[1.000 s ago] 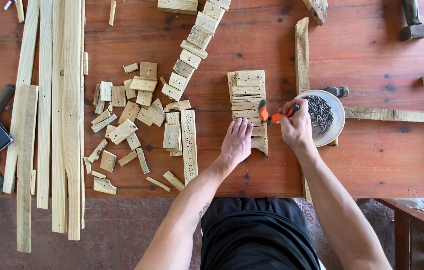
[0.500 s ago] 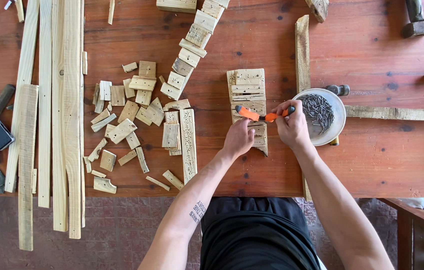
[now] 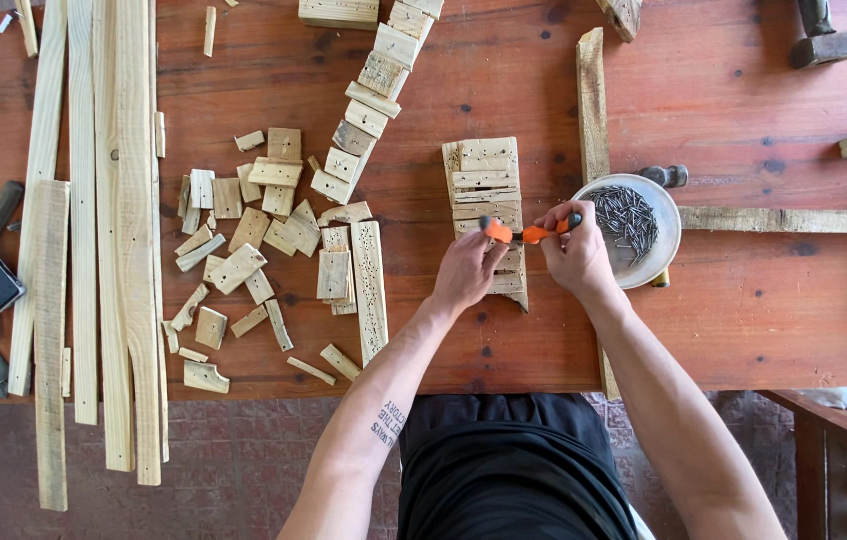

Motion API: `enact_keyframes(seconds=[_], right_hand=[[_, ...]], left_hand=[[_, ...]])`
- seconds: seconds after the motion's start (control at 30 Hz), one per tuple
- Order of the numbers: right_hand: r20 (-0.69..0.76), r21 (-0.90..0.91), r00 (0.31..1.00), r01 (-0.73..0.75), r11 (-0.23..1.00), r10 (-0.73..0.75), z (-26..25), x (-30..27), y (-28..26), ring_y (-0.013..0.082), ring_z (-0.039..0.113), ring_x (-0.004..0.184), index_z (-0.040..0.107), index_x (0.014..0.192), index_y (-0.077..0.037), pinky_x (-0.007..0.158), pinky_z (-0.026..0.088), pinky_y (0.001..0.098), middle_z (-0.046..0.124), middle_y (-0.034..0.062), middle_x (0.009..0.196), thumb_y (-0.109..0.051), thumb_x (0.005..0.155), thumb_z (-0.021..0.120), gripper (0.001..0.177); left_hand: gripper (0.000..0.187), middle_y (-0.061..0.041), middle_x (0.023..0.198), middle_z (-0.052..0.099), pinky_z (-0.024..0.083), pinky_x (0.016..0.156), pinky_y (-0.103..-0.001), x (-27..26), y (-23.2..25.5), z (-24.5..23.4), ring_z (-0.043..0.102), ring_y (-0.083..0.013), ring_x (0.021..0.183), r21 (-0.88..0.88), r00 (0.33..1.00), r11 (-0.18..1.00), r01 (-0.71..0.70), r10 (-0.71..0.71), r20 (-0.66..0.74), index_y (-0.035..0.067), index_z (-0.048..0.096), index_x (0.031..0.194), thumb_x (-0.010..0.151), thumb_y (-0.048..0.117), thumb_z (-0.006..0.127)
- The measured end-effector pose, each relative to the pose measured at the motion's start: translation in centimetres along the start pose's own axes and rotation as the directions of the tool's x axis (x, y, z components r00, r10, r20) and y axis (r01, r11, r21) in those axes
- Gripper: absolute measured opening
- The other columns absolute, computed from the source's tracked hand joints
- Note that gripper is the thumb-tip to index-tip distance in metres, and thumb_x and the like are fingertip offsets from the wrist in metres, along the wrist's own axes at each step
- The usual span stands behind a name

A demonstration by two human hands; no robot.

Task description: The person uses pliers to pull nails out of small wooden blocks arranged on a workbench. They repeatedly pick up a nail from the wood, extract it with the pliers, and place it into a nearby bowl.

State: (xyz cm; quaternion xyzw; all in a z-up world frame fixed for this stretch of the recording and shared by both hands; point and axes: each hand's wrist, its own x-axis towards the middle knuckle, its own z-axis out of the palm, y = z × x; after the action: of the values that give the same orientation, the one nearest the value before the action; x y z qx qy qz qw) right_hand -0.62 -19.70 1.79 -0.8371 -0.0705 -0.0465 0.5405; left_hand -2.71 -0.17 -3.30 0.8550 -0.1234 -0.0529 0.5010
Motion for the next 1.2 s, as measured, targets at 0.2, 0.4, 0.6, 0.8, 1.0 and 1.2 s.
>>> enact_keyframes(seconds=[0.2,0.4,0.6,0.8,1.0,1.2], right_hand=[[0.013,-0.053,1.0,0.003,0.999,-0.003,0.0,0.0,-0.8,0.0309,0.075,0.085,0.044,0.106,-0.004,0.06,0.059,0.0397,0.065,0.0115,0.087,0.01,0.08,0.054,0.031],[0.209,0.047,0.976,-0.077,0.996,0.065,-0.2,0.1,-1.3,0.0463,0.069,0.092,0.044,0.114,-0.002,0.068,0.06,0.0554,0.066,0.0243,0.101,-0.004,0.08,0.066,0.041],[0.067,0.013,0.965,-0.253,0.967,0.252,1.0,0.4,-4.1,0.0395,0.07,0.091,0.051,0.123,-0.002,0.079,0.061,0.0464,0.067,0.0234,0.101,-0.043,0.082,0.09,0.069],[-0.237,-0.055,0.947,-0.235,0.97,0.216,4.4,0.4,-5.5,0.0521,0.065,0.11,0.032,0.143,0.002,0.09,0.058,0.0609,0.037,0.0369,0.15,-0.024,0.078,0.1,0.097],[-0.41,-0.182,0.801,-0.541,0.821,0.437,5.1,1.5,-5.1,0.028,0.074,0.088,0.049,0.1,-0.025,0.081,0.057,0.0412,0.071,-0.0036,0.091,-0.035,0.067,0.093,0.056],[-0.393,-0.195,0.817,-0.523,0.829,0.423,4.8,2.3,-5.8,0.0236,0.071,0.076,0.049,0.095,-0.021,0.072,0.055,0.0363,0.068,-0.0033,0.078,-0.026,0.067,0.095,0.054]], left_hand=[[0.024,-0.017,0.107,0.074,0.058,0.078,-0.05,1.4,4.2,-4.1,0.072,-0.0407,0.096,-0.038,0.993,0.993,-0.113,0.112,-0.034,0.012,0.067,0.116,0.103,0.031,0.06],[0.026,-0.011,0.101,0.075,0.06,0.072,-0.047,2.4,2.0,-3.2,0.074,-0.0338,0.09,-0.001,0.984,0.984,-0.176,0.176,-0.013,0.018,0.062,0.125,0.101,0.028,0.063],[0.028,-0.014,0.104,0.074,0.06,0.074,-0.051,2.2,1.6,-3.2,0.073,-0.038,0.091,0.043,0.984,0.983,-0.177,0.175,0.04,0.016,0.06,0.129,0.102,0.025,0.059],[0.023,-0.013,0.101,0.075,0.058,0.07,-0.054,1.8,4.1,-4.0,0.073,-0.0374,0.088,0.263,0.991,0.959,-0.108,0.082,0.106,0.011,0.065,0.115,0.099,0.024,0.054],[0.042,-0.021,0.127,0.069,0.056,0.095,-0.047,-0.5,0.3,-2.2,0.069,-0.0373,0.115,0.288,0.991,0.957,-0.037,-0.002,0.134,0.004,0.056,0.141,0.101,0.015,0.046],[0.06,-0.02,0.16,0.04,0.02,0.127,-0.048,-3.5,0.2,0.0,0.032,-0.0344,0.153,0.594,0.936,0.804,-0.015,-0.198,0.291,0.009,0.047,0.151,0.097,0.032,0.055]])
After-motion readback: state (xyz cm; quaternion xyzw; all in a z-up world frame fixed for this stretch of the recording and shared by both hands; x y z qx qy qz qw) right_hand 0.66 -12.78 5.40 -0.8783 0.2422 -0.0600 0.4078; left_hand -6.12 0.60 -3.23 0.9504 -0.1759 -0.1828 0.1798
